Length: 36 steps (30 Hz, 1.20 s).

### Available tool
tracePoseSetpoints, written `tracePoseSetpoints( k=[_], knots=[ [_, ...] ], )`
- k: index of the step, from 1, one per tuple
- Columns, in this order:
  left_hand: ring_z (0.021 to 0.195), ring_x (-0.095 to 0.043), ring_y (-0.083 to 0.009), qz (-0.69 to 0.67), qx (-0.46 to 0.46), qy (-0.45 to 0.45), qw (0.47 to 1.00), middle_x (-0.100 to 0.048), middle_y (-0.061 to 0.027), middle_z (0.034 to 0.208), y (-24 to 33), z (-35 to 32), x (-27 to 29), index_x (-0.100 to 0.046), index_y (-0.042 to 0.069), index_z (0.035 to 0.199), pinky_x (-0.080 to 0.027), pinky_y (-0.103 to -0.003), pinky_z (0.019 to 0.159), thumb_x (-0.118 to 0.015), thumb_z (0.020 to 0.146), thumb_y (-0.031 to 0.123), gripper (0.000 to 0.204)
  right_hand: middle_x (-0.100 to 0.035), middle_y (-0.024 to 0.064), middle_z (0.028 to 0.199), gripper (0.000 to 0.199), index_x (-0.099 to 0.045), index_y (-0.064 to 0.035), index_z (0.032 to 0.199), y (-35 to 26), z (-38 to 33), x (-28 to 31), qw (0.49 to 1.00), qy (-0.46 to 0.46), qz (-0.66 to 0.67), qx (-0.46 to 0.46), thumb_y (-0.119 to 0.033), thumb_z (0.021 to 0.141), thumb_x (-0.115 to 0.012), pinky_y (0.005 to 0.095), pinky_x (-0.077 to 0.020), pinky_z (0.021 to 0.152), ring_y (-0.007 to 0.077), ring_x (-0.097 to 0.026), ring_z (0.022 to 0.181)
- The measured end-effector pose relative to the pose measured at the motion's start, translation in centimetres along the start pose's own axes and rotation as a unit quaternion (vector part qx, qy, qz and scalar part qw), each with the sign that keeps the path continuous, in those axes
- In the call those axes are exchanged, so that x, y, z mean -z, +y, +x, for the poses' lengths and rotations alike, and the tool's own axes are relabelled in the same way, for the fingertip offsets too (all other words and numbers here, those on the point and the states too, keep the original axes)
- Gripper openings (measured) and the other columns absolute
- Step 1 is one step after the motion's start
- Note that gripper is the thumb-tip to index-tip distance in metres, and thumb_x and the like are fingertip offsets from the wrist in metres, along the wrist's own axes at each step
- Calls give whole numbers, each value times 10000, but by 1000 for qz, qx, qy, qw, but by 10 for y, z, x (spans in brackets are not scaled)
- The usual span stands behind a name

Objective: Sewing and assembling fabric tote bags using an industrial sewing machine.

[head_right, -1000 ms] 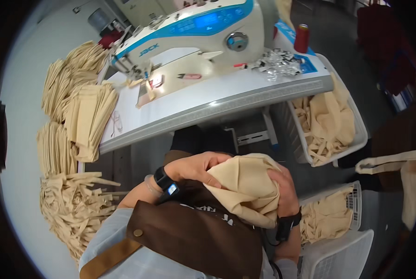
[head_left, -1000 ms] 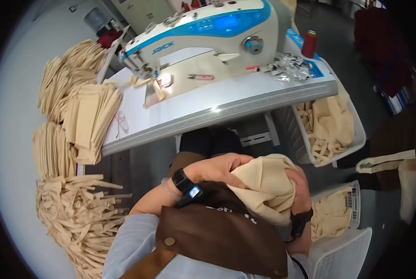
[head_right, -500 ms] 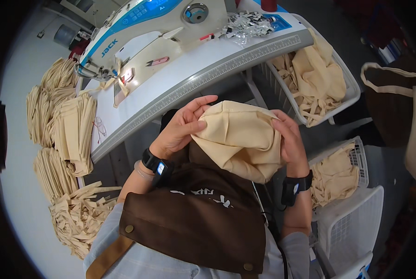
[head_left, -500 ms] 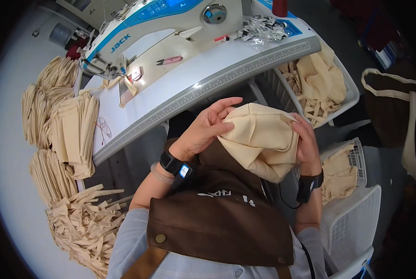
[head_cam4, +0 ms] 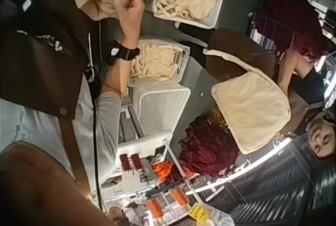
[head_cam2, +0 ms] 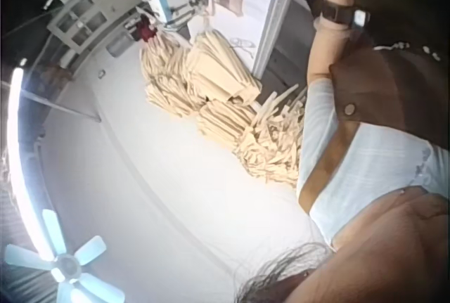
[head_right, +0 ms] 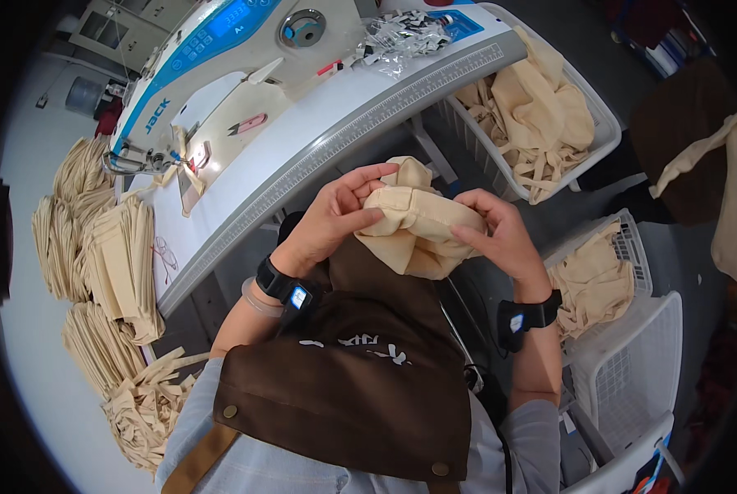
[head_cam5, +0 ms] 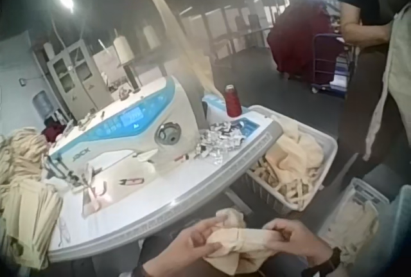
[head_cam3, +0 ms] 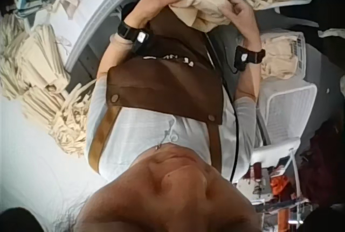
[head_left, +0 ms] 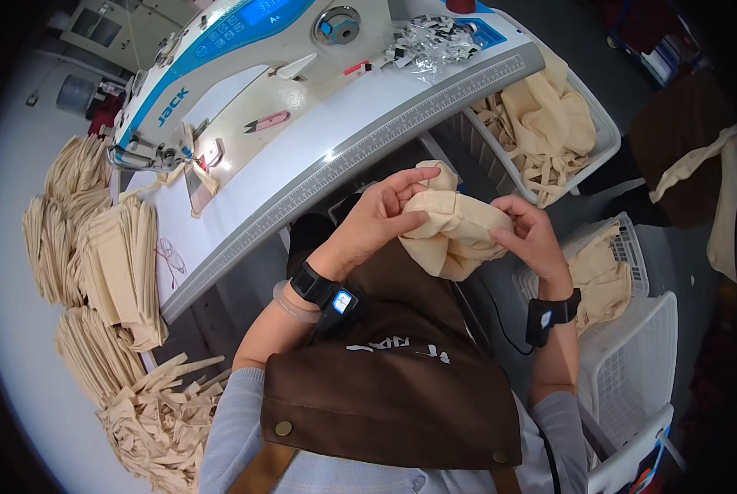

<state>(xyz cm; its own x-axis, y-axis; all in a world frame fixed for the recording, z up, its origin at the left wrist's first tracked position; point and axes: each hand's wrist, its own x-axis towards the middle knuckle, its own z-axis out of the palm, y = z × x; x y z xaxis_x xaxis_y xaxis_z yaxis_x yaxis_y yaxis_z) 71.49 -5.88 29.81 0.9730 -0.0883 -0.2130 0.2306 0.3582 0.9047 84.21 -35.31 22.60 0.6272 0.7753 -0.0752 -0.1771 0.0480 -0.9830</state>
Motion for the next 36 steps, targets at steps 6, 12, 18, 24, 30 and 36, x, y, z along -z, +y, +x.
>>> tracePoseSetpoints(
  k=[6,12,18,24,30,36],
  knots=[
    [1096,-709,-147,312,-77,89,943,-719,-34,1158,-19,11,7,-688,53,1399,-578,-297,994,-805,929,-101,508,-663,97,1018,230,-723,-54,1073,-13,0,-34,874,204,-389,209,33,889,-829,342,-549,745,244,-709,904],
    [810,-645,-290,548,-346,152,746,-600,-88,917,-26,18,16,-615,63,883,-527,-372,640,-807,762,-99,279,-678,97,1024,279,-713,-59,1101,-10,-15,-30,698,162,-571,401,-18,837,-791,408,-587,670,300,-722,839],
    [765,-647,-292,565,-480,100,664,-629,-92,932,-17,14,27,-542,60,781,-540,-355,613,-774,660,-139,329,-641,92,954,434,-678,-71,1097,-25,-24,-45,671,130,-596,422,89,727,-838,414,-565,610,306,-687,766],
    [795,-664,-175,468,-362,122,797,-659,-53,942,-4,5,25,-676,60,871,-535,-300,648,-833,778,-92,238,-625,93,949,332,-715,-68,1094,-29,-13,-68,764,216,-524,307,77,809,-807,368,-546,641,272,-677,751],
    [939,-733,-79,177,18,-55,983,-811,-16,1068,-2,3,55,-818,-11,1147,-577,-247,843,-803,1083,198,219,-732,-63,966,205,-753,-34,1107,-30,-7,-59,983,169,-68,-32,-231,1150,-718,218,-524,788,13,-629,844],
    [1024,-722,-78,-104,117,-73,985,-810,-21,1147,-1,-13,61,-780,-18,1296,-592,-281,940,-813,1082,232,331,-746,-45,982,278,-742,-43,1072,-27,11,-75,977,206,53,4,-298,1168,-689,229,-535,779,31,-651,841]
  ],
)
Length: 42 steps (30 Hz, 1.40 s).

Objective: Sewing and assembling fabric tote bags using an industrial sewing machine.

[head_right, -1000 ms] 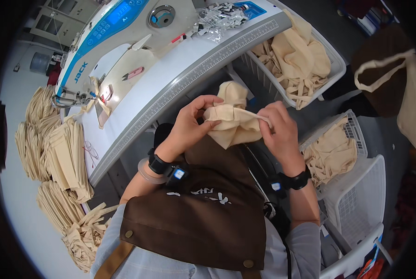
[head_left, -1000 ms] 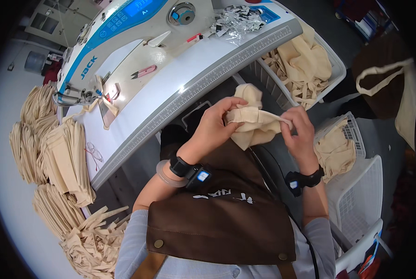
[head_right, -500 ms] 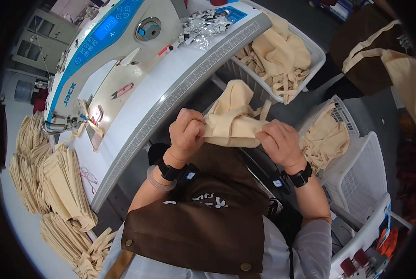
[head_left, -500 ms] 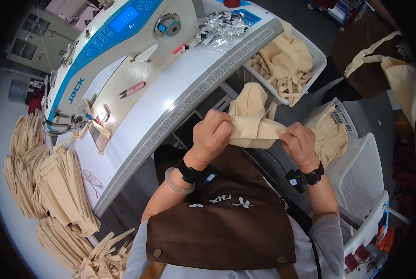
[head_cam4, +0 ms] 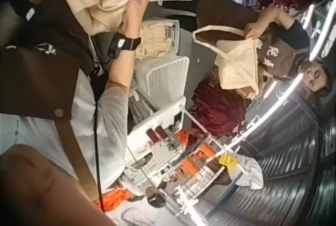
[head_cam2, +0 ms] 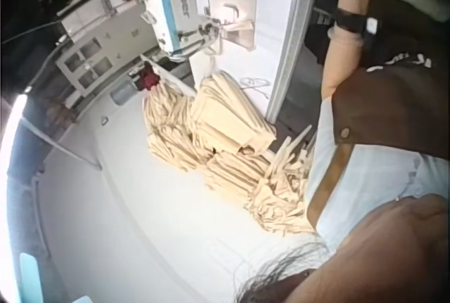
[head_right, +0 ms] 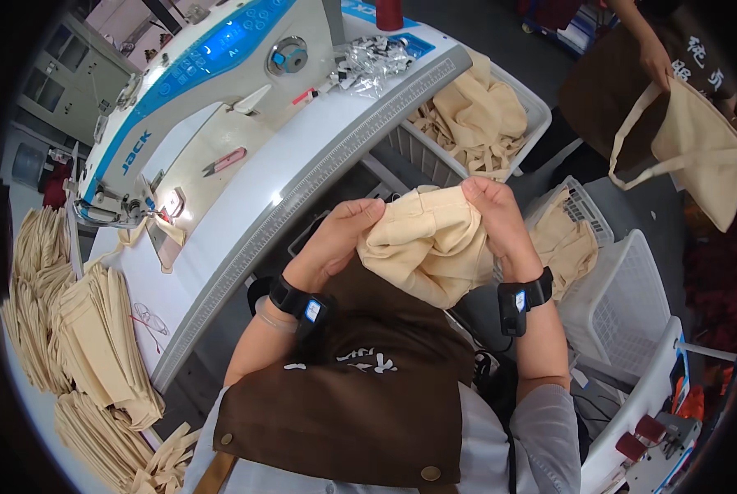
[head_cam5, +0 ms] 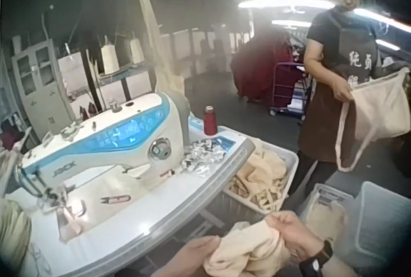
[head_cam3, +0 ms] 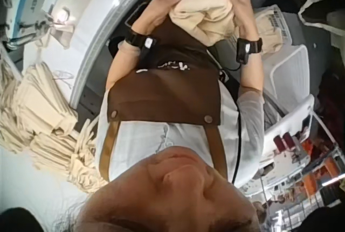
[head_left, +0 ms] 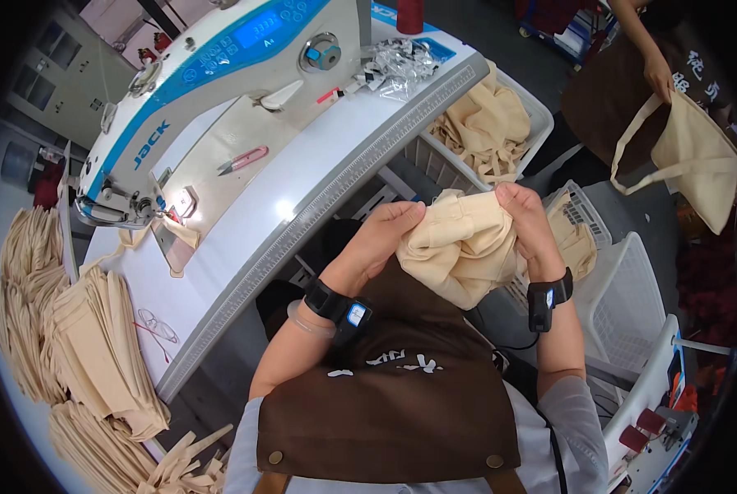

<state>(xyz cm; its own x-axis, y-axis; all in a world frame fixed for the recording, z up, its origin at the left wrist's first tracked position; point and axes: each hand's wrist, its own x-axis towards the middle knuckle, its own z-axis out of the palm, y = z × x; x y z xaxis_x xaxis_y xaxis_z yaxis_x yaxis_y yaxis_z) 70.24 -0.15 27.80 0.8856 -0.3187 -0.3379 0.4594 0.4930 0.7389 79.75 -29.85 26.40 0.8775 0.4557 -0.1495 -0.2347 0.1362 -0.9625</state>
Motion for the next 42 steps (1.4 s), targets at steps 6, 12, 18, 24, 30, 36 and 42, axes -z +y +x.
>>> tracePoseSetpoints(
  k=[6,12,18,24,30,36,42],
  knots=[
    [1171,-685,-78,252,-72,-59,963,-787,-4,1266,11,-85,-3,-738,-13,1418,-563,-293,1066,-857,1020,100,430,-764,13,1198,423,-723,-58,1339,-26,-45,-41,983,-161,-82,-19,-263,999,-868,265,-548,905,86,-677,1073],
    [1279,-618,-98,269,-100,-121,950,-740,-54,1417,25,-209,9,-624,3,1609,-494,-299,1135,-774,1093,123,550,-285,159,1826,1294,-369,-139,1776,-17,-73,-119,885,-349,-310,6,-350,710,-1072,494,-354,1330,329,-358,1653],
    [1258,-631,-132,293,-178,-113,933,-731,-79,1383,15,-292,14,-565,22,1651,-509,-325,1098,-744,1126,220,589,-176,200,1875,1158,-415,-100,1753,16,-73,-227,834,-436,-318,118,-346,800,-1024,485,-320,1362,361,-251,1719],
    [1372,-651,-275,386,-453,48,802,-587,-168,1593,23,-359,11,-436,26,1717,-476,-381,1197,-942,945,351,978,-802,94,1365,447,-724,-19,1436,8,-86,-308,857,-430,-282,17,-176,1025,-798,382,-587,1086,226,-754,1272],
    [1437,-595,-504,457,-351,271,771,-494,-312,1641,15,-418,12,-245,-10,1753,-540,-482,1167,-940,861,289,1170,-717,99,1480,531,-583,-4,1560,-22,-92,-411,884,-456,-106,24,-185,1086,-738,379,-577,1117,210,-691,1343],
    [1259,-756,-326,430,-383,448,684,-745,-215,1400,19,-476,13,-591,-28,1542,-584,-411,1077,-789,1007,109,587,-672,116,1493,468,-564,-10,1546,-46,-92,-458,871,-456,-126,133,-222,1138,-647,331,-616,971,193,-708,1285],
    [1195,-755,-209,-42,-544,547,635,-763,-109,1354,57,-584,28,-641,20,1515,-606,-384,1057,-710,1097,170,450,-650,125,1433,390,-554,-27,1491,-24,-50,-401,896,-411,-154,70,-178,1146,-653,248,-582,743,160,-764,1091]
  ],
)
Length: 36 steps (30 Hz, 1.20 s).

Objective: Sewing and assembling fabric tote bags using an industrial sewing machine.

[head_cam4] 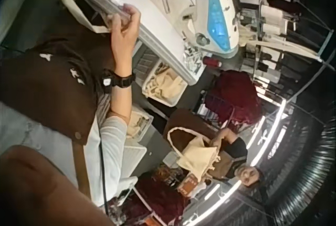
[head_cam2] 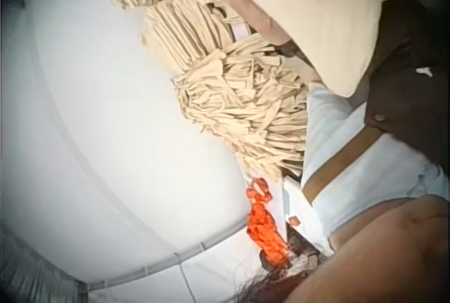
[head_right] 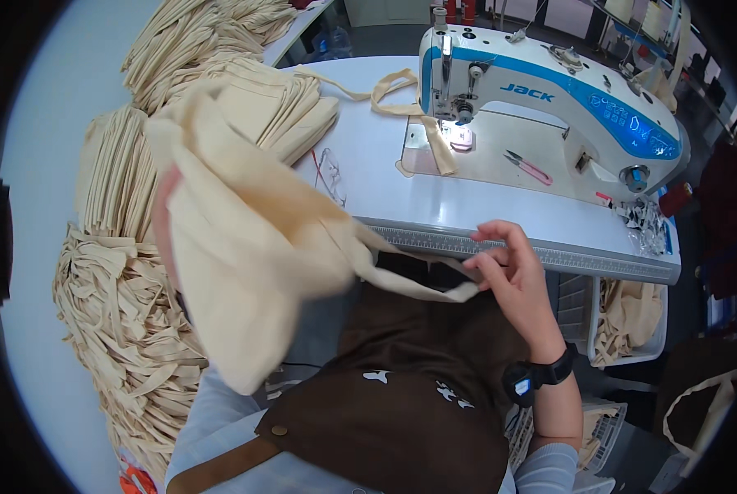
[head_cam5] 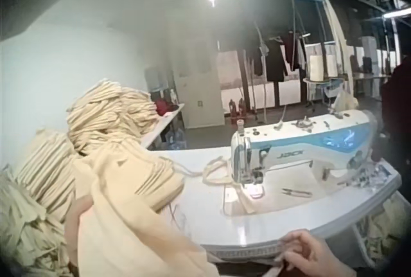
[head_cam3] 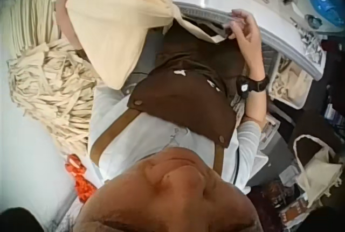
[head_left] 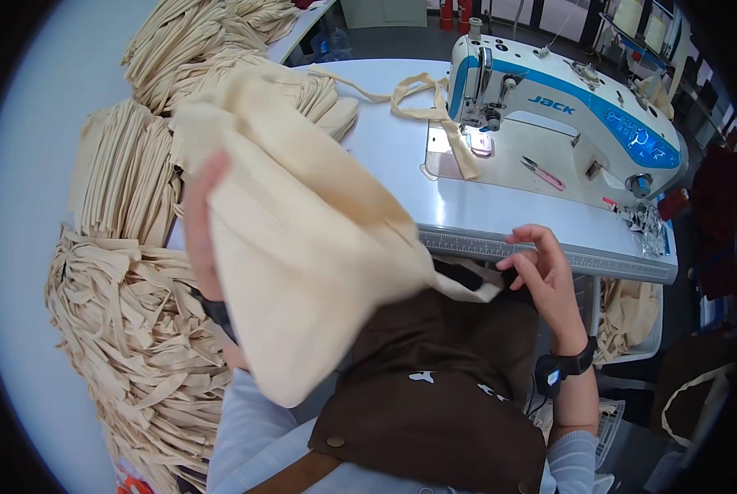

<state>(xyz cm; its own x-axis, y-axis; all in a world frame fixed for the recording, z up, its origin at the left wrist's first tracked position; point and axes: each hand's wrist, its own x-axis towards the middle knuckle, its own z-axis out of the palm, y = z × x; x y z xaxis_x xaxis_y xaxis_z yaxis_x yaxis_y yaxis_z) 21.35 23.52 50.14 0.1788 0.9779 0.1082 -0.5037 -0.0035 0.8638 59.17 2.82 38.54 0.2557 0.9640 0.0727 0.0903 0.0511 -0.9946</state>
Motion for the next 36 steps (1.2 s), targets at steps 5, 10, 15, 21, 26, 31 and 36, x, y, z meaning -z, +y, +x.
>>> tracePoseSetpoints(
  k=[5,10,15,21,26,31,36],
  knots=[
    [1224,-767,-300,-51,-56,-71,995,-763,-184,1399,40,69,21,-659,-22,1478,-596,-446,1135,-610,1157,357,500,-688,130,1354,326,-603,-27,1441,46,-1,30,999,24,-19,-36,-146,1142,-653,240,-564,714,151,-771,1016],
    [1025,-791,-233,-49,-179,58,981,-797,-121,1197,-46,119,-23,-710,-19,1373,-678,-404,925,-724,1119,238,361,-729,87,1239,317,-645,-28,1444,63,-6,39,997,-24,-12,-72,-84,1133,-630,237,-540,690,128,-742,949],
    [1067,-799,-287,-79,-206,40,975,-796,-149,1239,-50,133,-20,-684,-27,1379,-684,-439,922,-729,1105,261,400,-729,64,1162,600,-547,-72,1672,10,40,-16,927,-358,-111,-15,-18,1086,-664,288,-588,830,137,-711,957],
    [1152,-778,-266,256,-330,66,906,-780,-155,1334,14,93,109,-650,-25,1460,-613,-399,1089,-695,1108,339,509,-742,84,1169,622,-568,-86,1660,-38,105,-54,849,-529,1,-11,6,1060,-704,290,-580,869,136,-705,975],
    [1327,-721,-304,5,-54,18,998,-738,-182,1419,86,131,101,-579,-25,1578,-608,-412,1123,-593,1179,364,557,-761,50,1157,424,-685,-66,1498,28,145,-12,885,-457,-72,-50,-32,1076,-719,277,-573,869,110,-703,981],
    [1327,-718,-316,30,-75,15,997,-729,-191,1435,32,84,-59,-592,-15,1568,-601,-431,1138,-570,1175,436,598,-762,44,1167,363,-685,-51,1486,34,163,-2,884,-461,-27,-74,-81,1125,-698,279,-576,900,106,-701,1000],
    [1326,-715,-329,53,-133,27,989,-720,-200,1452,240,198,24,-605,-5,1557,-593,-450,1153,-547,1171,508,645,-757,63,1159,323,-688,-8,1452,31,168,-1,871,-477,24,-116,-146,1161,-672,287,-591,935,124,-711,1017]
  ],
)
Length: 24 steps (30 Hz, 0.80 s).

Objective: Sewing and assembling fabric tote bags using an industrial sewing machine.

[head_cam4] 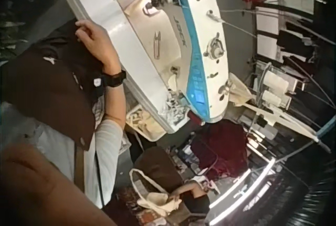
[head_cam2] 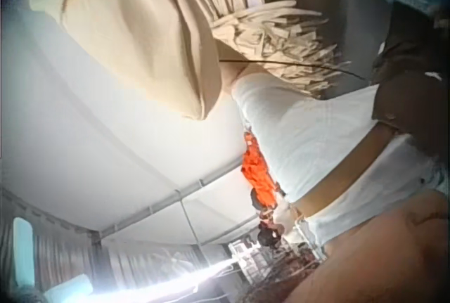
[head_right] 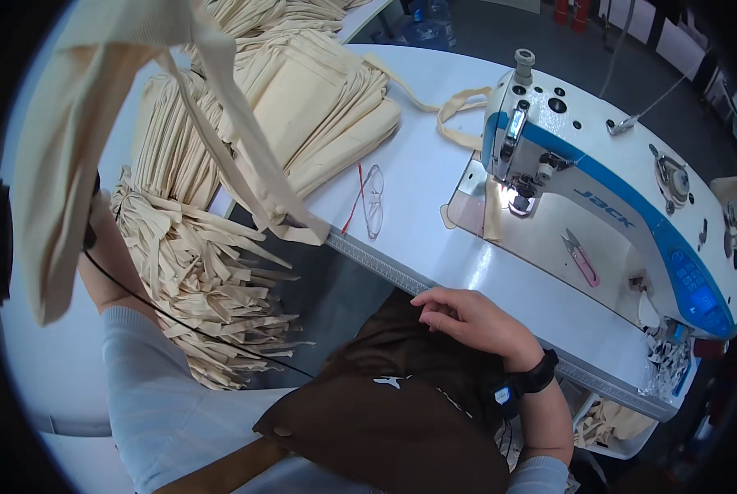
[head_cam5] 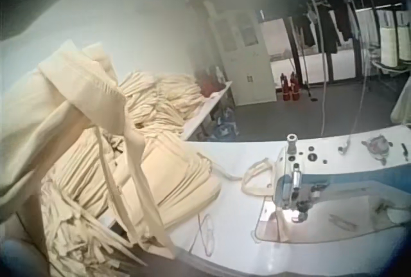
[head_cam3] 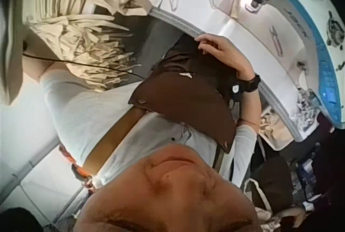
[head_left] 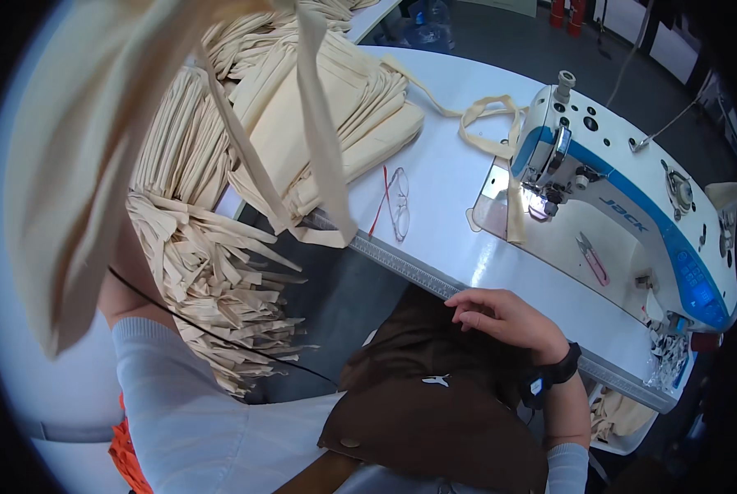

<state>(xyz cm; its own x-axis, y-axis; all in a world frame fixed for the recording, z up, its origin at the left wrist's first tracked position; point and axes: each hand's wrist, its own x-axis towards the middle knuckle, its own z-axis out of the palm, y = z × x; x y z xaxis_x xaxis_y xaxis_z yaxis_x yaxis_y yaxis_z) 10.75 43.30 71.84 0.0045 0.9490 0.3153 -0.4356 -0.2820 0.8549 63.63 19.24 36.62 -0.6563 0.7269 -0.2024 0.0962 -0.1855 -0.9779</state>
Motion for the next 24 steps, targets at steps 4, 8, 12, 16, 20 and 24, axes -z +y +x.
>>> tracePoseSetpoints(
  k=[4,8,12,16,20,24],
  knots=[
    [1326,-713,-339,37,-50,14,998,-712,-207,1465,96,136,32,-616,3,1548,-588,-466,1166,-529,1168,566,685,-777,79,1100,295,-701,-1,1396,16,14,-8,999,26,-10,29,-159,1150,-668,302,-597,903,135,-736,972],
    [1325,-711,-348,0,-37,-46,998,-705,-214,1479,-95,-9,-196,-626,12,1540,-582,-481,1178,-510,1165,624,727,-763,57,1081,270,-722,22,1364,35,-8,-14,985,165,-46,14,-148,1164,-658,282,-599,906,111,-716,966],
    [1044,-796,-307,80,-201,-53,975,-795,-210,1217,-121,121,-84,-711,-115,1304,-701,-409,869,-767,1107,378,534,-765,53,1037,244,-735,14,1329,39,-3,-28,979,183,-86,16,-134,1144,-677,281,-596,893,101,-708,932],
    [1036,-787,-336,46,-73,-3,996,-751,-207,1261,-313,129,-137,-597,-143,1385,-680,-499,837,-761,1051,207,510,-763,83,1052,211,-752,-11,1275,34,2,-41,945,265,-193,-19,-131,1110,-699,322,-615,872,173,-750,905],
    [1095,-785,-395,-19,47,40,998,-756,-214,1271,-325,164,-56,-594,-114,1398,-672,-544,916,-740,1062,227,500,-695,144,1251,273,-703,-76,1303,16,69,-65,834,304,-440,135,-157,1044,-735,439,-633,800,341,-781,913],
    [1191,-765,-392,-11,73,-106,992,-757,-215,1359,-323,156,-56,-615,-46,1449,-620,-533,1073,-637,1119,282,466,-628,165,1310,373,-637,-118,1322,15,139,-54,754,324,-549,155,-189,987,-784,505,-624,734,371,-769,863]
  ],
)
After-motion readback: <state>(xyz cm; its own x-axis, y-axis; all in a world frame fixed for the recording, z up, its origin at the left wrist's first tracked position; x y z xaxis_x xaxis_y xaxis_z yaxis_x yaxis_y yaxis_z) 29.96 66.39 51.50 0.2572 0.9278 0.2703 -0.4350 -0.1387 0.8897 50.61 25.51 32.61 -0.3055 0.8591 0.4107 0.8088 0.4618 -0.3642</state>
